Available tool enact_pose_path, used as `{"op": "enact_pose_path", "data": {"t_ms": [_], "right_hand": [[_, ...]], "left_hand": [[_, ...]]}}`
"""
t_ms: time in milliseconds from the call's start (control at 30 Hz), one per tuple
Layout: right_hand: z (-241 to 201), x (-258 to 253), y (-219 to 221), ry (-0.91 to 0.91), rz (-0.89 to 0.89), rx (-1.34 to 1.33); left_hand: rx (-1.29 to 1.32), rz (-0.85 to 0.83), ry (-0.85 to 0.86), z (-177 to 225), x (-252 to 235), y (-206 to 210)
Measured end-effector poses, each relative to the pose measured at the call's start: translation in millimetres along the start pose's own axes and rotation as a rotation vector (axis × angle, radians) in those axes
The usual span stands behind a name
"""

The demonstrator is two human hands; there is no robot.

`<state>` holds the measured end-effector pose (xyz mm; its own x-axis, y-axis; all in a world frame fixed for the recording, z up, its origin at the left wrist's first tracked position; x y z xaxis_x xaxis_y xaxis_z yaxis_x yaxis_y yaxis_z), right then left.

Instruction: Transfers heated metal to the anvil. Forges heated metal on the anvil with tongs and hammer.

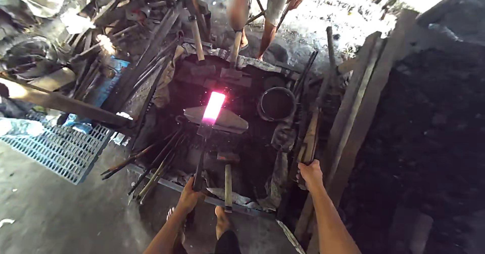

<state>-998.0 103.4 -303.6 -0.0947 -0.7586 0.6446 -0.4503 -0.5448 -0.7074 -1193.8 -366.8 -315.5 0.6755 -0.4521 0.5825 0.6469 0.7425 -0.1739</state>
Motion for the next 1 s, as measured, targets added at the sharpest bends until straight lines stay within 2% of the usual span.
{"op": "enact_pose_path", "data": {"t_ms": [100,200,267,433,600,733,833,1000], "right_hand": [[-18.5,25.7,-11.8,-0.031,0.097,0.034],[-35.7,75.3,-16.7,-0.093,0.060,-0.067],[-41.8,121.5,-7.7,-0.161,0.005,-0.153],[-55.4,239.1,73.8,-0.127,-0.161,-0.255],[-60.4,286.2,172.7,-0.090,-0.235,-0.179],[-46.2,328.0,218.1,-0.019,-0.254,-0.100],[-47.8,334.7,212.8,-0.064,-0.212,-0.049],[-22.5,386.0,179.4,-0.191,-0.212,-0.101]], "left_hand": [[-0.211,-0.073,-0.033,-4.8,-26.0,-25.3],[-0.427,-0.104,-0.148,-8.7,-42.7,-46.5],[-0.469,-0.146,-0.175,-7.4,-46.1,-59.3],[-0.467,-0.334,-0.082,8.2,-51.1,-93.6],[-0.466,-0.398,0.032,4.1,-55.8,-128.7],[-0.483,-0.408,0.034,-11.5,-75.5,-134.0],[-0.536,-0.390,0.005,-8.0,-81.3,-129.1],[-0.658,-0.418,-0.063,11.3,-40.5,-124.3]]}}
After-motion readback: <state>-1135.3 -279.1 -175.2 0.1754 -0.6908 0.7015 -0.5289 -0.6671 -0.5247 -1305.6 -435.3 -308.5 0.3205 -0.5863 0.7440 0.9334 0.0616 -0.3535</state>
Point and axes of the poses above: each hand's wrist, its own x-axis away from the middle knuckle, its own y-axis out of the palm, z = x × y, the point moved 5 cm from there along -x, towards the middle knuckle, and after that the axes turned 9 degrees about y, right-handed, at the moved point
